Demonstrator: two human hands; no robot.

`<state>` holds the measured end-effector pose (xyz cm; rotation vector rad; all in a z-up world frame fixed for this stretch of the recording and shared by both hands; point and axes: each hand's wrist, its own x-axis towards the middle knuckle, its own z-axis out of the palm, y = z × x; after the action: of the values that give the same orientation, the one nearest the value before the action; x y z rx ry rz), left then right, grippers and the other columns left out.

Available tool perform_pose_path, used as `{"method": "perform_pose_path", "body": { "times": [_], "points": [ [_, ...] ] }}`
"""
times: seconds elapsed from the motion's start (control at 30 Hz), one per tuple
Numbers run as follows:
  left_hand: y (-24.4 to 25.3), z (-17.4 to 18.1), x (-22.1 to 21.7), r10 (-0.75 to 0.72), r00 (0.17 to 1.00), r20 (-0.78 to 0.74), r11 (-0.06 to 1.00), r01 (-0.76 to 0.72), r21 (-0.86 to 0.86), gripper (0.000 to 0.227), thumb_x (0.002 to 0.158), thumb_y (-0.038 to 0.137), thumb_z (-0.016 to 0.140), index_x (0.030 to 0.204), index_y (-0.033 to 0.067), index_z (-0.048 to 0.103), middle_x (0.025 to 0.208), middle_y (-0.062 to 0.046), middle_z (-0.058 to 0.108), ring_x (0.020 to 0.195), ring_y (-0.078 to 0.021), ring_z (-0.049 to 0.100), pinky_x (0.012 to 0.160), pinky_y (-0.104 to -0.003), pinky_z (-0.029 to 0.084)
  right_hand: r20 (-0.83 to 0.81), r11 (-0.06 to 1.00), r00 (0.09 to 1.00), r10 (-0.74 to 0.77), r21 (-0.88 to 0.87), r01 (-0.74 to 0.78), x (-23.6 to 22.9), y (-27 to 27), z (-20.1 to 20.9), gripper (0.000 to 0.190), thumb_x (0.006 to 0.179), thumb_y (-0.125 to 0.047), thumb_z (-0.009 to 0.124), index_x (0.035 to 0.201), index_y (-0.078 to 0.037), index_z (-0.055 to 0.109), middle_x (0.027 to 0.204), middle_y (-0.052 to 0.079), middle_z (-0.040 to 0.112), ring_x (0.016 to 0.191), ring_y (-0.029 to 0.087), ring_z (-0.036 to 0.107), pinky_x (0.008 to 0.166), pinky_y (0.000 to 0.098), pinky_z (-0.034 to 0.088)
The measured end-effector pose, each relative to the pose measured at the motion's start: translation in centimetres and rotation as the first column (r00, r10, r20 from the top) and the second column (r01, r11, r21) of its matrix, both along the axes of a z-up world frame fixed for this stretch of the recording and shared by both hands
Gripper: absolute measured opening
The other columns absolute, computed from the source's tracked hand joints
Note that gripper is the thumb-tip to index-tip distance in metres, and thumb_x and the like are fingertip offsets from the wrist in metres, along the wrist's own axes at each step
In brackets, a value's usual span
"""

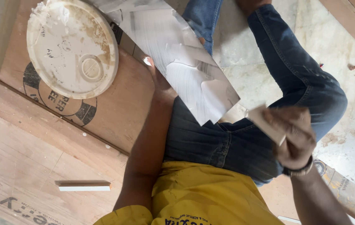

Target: The person scoops white adhesive from a bucket using a stick and applies it to a rectangular board. They then use a small rectangular tool to spread the adhesive evenly across the surface of the board.

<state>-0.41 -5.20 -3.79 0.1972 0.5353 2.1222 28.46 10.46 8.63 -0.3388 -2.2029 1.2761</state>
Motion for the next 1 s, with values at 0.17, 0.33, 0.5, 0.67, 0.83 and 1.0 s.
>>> {"method": "perform_pose_path", "body": {
  "times": [0.17, 0.33, 0.5, 0.67, 0.83, 1.0],
  "points": [
    [1.4, 1.4, 1.0, -0.138, 0.990, -0.041, 0.989, 0.140, 0.053, 0.105, 0.095, 0.081, 0.045, 0.159, -0.0017, 0.032, 0.149, -0.023, 0.052, 0.131, -0.0318, 0.059, 0.105, -0.043, 0.055, 0.073, 0.945, 0.997, 0.033, 0.322, -0.055, -7.3, 2.4, -2.1, 0.034, 0.090, 0.006, 0.075, 0.121, -0.008, 0.075, 0.122, 0.007, 0.073, 0.108, 0.020, 0.060, 0.092, 0.0352, 0.052],
    [1.9, 1.2, 1.4, -0.156, 0.987, -0.041, 0.986, 0.158, 0.048, 0.105, 0.094, 0.081, 0.046, 0.159, -0.0011, 0.032, 0.149, -0.023, 0.053, 0.130, -0.0312, 0.059, 0.105, -0.043, 0.055, 0.119, 0.886, 0.990, 0.081, 0.446, -0.126, -9.8, 1.6, -3.3, 0.034, 0.090, 0.003, 0.078, 0.121, -0.013, 0.077, 0.124, 0.000, 0.071, 0.111, 0.022, 0.060, 0.095, 0.0336, 0.052],
    [1.4, -0.1, 1.0, -0.120, 0.993, -0.005, 0.992, 0.120, 0.026, 0.105, 0.093, 0.081, 0.048, 0.159, -0.0005, 0.032, 0.148, -0.023, 0.053, 0.130, -0.0307, 0.059, 0.104, -0.042, 0.055, 0.196, 0.872, 0.980, 0.045, 0.470, -0.134, -4.0, 2.0, -3.2, 0.038, 0.088, 0.011, 0.073, 0.118, -0.011, 0.079, 0.123, 0.003, 0.073, 0.109, 0.022, 0.059, 0.094, 0.0345, 0.053],
    [1.7, 0.6, 1.0, -0.158, 0.987, -0.005, 0.986, 0.158, 0.045, 0.106, 0.092, 0.081, 0.049, 0.158, 0.0002, 0.032, 0.148, -0.023, 0.053, 0.129, -0.0301, 0.059, 0.103, -0.042, 0.055, 0.193, 0.932, 0.981, -0.021, 0.358, -0.051, -2.0, 2.7, -1.5, 0.038, 0.089, 0.013, 0.070, 0.118, -0.011, 0.076, 0.123, 0.003, 0.072, 0.111, 0.021, 0.062, 0.094, 0.0351, 0.052],
    [1.4, -0.2, 1.5, -0.165, 0.986, 0.030, 0.985, 0.163, 0.047, 0.106, 0.091, 0.080, 0.051, 0.158, 0.0008, 0.032, 0.147, -0.022, 0.053, 0.129, -0.0295, 0.059, 0.103, -0.041, 0.055, 0.182, 0.901, 0.981, 0.063, 0.413, -0.134, -8.5, 2.8, -2.8, 0.035, 0.092, 0.006, 0.075, 0.123, -0.010, 0.077, 0.129, 0.006, 0.073, 0.112, 0.024, 0.062, 0.100, 0.0382, 0.051],
    [0.1, -2.8, 1.5, -0.131, 0.986, 0.107, 0.991, 0.126, 0.048, 0.106, 0.090, 0.080, 0.052, 0.158, 0.0015, 0.032, 0.147, -0.022, 0.053, 0.128, -0.0290, 0.059, 0.102, -0.040, 0.055, 0.193, 0.911, 0.968, 0.160, 0.349, -0.220, -10.7, 2.0, -4.4, 0.035, 0.088, -0.004, 0.081, 0.121, -0.013, 0.075, 0.125, 0.001, 0.073, 0.111, 0.021, 0.063, 0.098, 0.0361, 0.050]
  ]
}}
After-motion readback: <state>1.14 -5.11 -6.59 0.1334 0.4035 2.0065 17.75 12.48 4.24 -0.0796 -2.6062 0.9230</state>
